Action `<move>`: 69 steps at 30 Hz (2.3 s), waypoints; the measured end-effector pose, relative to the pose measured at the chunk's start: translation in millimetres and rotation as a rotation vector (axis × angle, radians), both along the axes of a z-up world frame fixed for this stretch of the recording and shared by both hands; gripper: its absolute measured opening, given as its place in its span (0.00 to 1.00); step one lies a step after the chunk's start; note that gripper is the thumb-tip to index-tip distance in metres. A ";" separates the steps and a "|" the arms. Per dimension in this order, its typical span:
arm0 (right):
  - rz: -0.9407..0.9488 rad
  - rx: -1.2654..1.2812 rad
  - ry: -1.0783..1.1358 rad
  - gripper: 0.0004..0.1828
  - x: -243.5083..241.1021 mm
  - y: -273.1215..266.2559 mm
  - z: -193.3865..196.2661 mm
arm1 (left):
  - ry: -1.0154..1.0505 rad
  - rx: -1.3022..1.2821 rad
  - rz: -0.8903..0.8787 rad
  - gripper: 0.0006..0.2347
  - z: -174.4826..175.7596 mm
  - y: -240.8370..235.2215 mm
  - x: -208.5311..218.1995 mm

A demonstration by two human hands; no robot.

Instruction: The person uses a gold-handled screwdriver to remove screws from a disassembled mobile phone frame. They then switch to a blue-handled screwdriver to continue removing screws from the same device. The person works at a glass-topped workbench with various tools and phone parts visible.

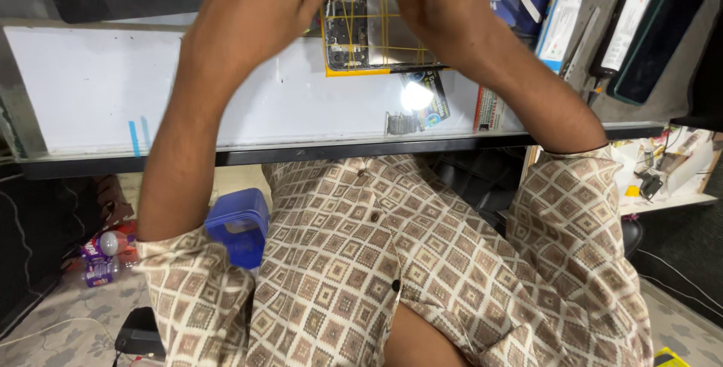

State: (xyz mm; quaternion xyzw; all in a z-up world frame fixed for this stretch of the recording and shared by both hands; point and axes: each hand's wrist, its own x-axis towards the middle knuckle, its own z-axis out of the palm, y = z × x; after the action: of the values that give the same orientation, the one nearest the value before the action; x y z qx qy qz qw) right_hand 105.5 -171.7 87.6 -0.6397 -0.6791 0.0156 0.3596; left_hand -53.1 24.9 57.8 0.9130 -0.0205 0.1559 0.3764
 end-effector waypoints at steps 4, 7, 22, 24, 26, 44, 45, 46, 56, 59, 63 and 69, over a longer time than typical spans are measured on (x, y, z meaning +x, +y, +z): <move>0.101 -0.105 0.207 0.09 -16.1 12.9 5.3 | -0.013 0.035 -0.002 0.04 1.3 -6.1 -21.7; 0.100 -0.124 0.138 0.08 -19.3 17.1 3.8 | 0.067 -0.063 0.022 0.07 -7.0 -10.8 -25.4; 0.125 -0.139 0.081 0.10 -16.7 18.6 -8.0 | 0.069 -0.094 0.064 0.05 -29.5 -12.8 -33.1; 0.142 -0.137 0.115 0.12 -16.1 19.2 -5.4 | 0.054 -0.108 0.063 0.07 -28.3 -13.2 -33.1; 0.159 -0.150 0.135 0.14 -15.6 19.6 -1.9 | 0.044 -0.114 0.064 0.08 -27.8 -13.3 -33.5; 0.097 -0.260 -0.051 0.13 -14.2 21.7 20.0 | 0.083 0.011 0.018 0.43 -17.2 -13.8 -37.7; 0.087 -0.251 -0.036 0.13 -15.1 21.5 20.4 | 0.086 0.031 0.018 0.43 -18.0 -14.6 -37.0; 0.074 -0.246 -0.045 0.14 -16.0 21.6 20.5 | 0.090 0.052 0.018 0.42 -18.8 -15.4 -36.5; 0.109 -0.266 -0.004 0.16 -26.2 29.0 33.9 | 0.093 0.043 0.012 0.38 -16.0 -15.6 -36.6; 0.091 -0.285 -0.032 0.18 -30.8 33.2 33.2 | 0.097 0.053 0.006 0.39 -14.8 -15.5 -35.0; 0.081 -0.365 -0.003 0.17 -31.9 31.9 30.6 | 0.087 0.062 0.006 0.39 -17.2 -16.2 -35.3; 0.114 -0.332 0.038 0.19 -28.1 28.3 27.2 | 0.085 0.063 0.010 0.38 -20.8 -16.5 -35.3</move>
State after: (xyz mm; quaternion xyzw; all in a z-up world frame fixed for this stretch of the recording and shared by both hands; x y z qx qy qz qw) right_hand 77.4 -143.3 114.8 -0.6502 -0.6956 0.1599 0.2604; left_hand -88.4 8.4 37.0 0.9304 -0.0048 0.1184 0.3470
